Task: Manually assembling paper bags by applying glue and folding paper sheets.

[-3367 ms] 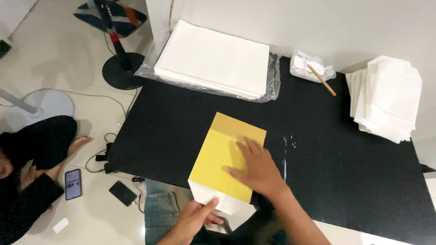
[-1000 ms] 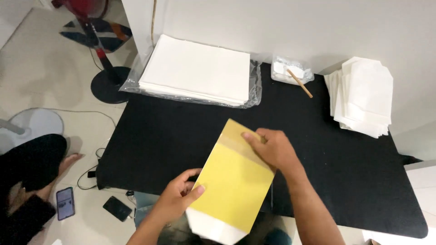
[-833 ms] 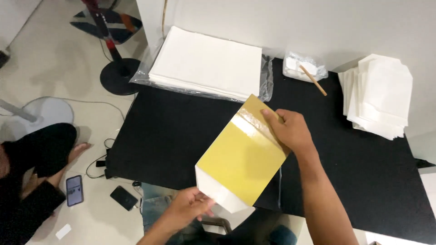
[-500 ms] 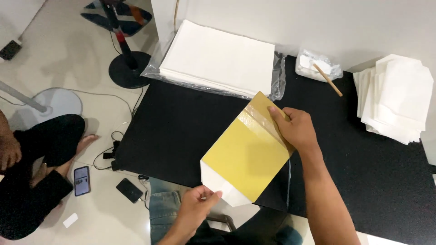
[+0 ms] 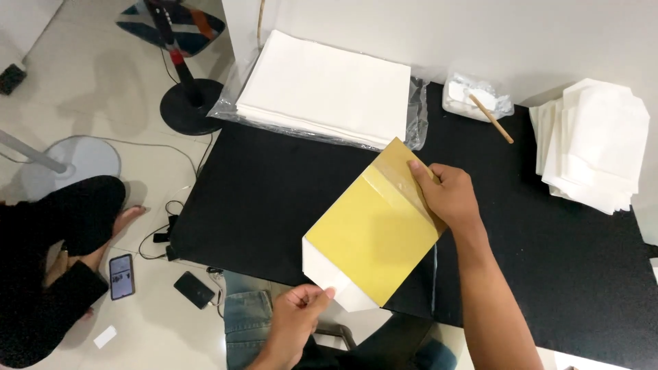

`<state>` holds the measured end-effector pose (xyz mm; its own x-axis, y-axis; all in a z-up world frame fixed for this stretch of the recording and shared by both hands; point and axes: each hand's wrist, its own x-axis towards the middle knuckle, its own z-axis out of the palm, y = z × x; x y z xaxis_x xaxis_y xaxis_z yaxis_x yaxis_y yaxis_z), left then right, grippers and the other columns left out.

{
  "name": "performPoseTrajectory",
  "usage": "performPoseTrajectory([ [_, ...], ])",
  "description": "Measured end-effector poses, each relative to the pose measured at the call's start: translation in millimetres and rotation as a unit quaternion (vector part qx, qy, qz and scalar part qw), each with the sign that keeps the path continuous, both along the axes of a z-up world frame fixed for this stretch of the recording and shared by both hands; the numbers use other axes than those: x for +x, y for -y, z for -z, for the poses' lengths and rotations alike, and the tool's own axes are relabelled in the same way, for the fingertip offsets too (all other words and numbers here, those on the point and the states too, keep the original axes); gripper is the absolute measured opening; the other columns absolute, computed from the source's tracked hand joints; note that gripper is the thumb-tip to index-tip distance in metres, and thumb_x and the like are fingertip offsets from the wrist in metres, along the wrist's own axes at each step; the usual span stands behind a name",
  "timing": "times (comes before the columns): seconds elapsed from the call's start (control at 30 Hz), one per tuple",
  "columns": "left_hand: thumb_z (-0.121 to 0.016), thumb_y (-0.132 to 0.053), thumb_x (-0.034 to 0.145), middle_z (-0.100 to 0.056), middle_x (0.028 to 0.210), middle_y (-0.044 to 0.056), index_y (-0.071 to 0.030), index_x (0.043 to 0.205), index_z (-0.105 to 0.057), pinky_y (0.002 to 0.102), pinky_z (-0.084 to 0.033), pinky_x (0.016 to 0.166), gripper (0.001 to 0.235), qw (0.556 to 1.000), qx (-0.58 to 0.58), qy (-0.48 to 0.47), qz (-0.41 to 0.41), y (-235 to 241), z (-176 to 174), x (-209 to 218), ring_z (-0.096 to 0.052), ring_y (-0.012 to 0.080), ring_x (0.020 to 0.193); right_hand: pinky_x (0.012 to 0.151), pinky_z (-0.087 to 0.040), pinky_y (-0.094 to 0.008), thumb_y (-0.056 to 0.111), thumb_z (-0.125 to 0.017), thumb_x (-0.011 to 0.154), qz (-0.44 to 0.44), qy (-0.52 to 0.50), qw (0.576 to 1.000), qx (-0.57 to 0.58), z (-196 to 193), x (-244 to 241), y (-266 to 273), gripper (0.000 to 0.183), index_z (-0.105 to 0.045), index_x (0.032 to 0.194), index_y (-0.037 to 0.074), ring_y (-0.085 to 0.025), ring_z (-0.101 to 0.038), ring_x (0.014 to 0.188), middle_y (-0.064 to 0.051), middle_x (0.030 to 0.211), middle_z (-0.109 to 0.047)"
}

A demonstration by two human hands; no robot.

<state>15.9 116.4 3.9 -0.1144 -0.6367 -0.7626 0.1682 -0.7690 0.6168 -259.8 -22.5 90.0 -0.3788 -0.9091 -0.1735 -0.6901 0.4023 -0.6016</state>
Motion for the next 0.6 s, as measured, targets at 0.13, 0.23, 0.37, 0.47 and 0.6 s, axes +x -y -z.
performPoseTrajectory([
  [0.13,-0.080,-0.019,0.093,-0.060,0.066,0.010,0.002,0.093,-0.081,0.032,-0.026,0.050,0.021,0.998,-0.046,-0.030,-0.010,-6.5,26.8,-0.5,-0.036,0.0179,0.053,0.056,-0.034,-0.030,0.055,-0.060,0.103,0.020,0.012,1.000,0.016,-2.0,2.9,1.6,0.054,-0.066,0.072,0.012,-0.015,-0.060,0.059,-0.006,0.068,-0.062],
  [0.23,-0.083,-0.016,0.092,-0.054,0.060,0.008,0.002,0.086,-0.080,0.034,-0.025,0.052,0.019,0.997,-0.061,-0.025,-0.029,-7.7,37.5,-0.8,-0.034,0.0171,0.055,0.055,-0.031,-0.031,0.058,-0.059,0.103,-0.007,0.006,1.000,-0.006,11.8,-4.2,6.2,0.059,-0.057,0.064,0.014,-0.013,-0.049,0.053,-0.003,0.061,-0.054],
  [0.37,-0.081,-0.016,0.093,-0.070,0.075,0.010,-0.001,0.088,-0.079,0.033,-0.037,0.061,0.016,0.999,-0.047,-0.009,-0.024,-8.0,20.7,-2.5,-0.056,0.0190,0.072,0.054,-0.029,-0.031,0.056,-0.061,0.103,-0.006,0.023,1.000,0.003,16.0,-2.4,9.4,0.059,-0.054,0.062,0.014,-0.012,-0.046,0.050,-0.003,0.060,-0.051],
  [0.47,-0.080,-0.014,0.093,-0.075,0.079,0.011,-0.001,0.087,-0.077,0.032,-0.041,0.066,0.015,0.999,-0.039,-0.005,-0.031,-9.7,22.2,-4.9,-0.064,0.0194,0.079,0.055,-0.031,-0.030,0.055,-0.061,0.104,-0.006,0.033,0.999,0.017,13.5,0.5,12.5,0.059,-0.054,0.062,0.014,-0.013,-0.050,0.051,-0.004,0.061,-0.055],
  [0.6,-0.077,-0.015,0.095,-0.078,0.088,0.012,-0.002,0.090,-0.076,0.031,-0.047,0.071,0.014,0.999,-0.028,-0.008,-0.019,-8.5,9.8,-4.3,-0.066,0.0199,0.087,0.054,-0.027,-0.031,0.057,-0.059,0.104,-0.051,0.017,0.998,-0.017,28.0,-10.1,20.1,0.064,-0.045,0.056,0.016,-0.011,-0.039,0.047,-0.001,0.055,-0.044],
])
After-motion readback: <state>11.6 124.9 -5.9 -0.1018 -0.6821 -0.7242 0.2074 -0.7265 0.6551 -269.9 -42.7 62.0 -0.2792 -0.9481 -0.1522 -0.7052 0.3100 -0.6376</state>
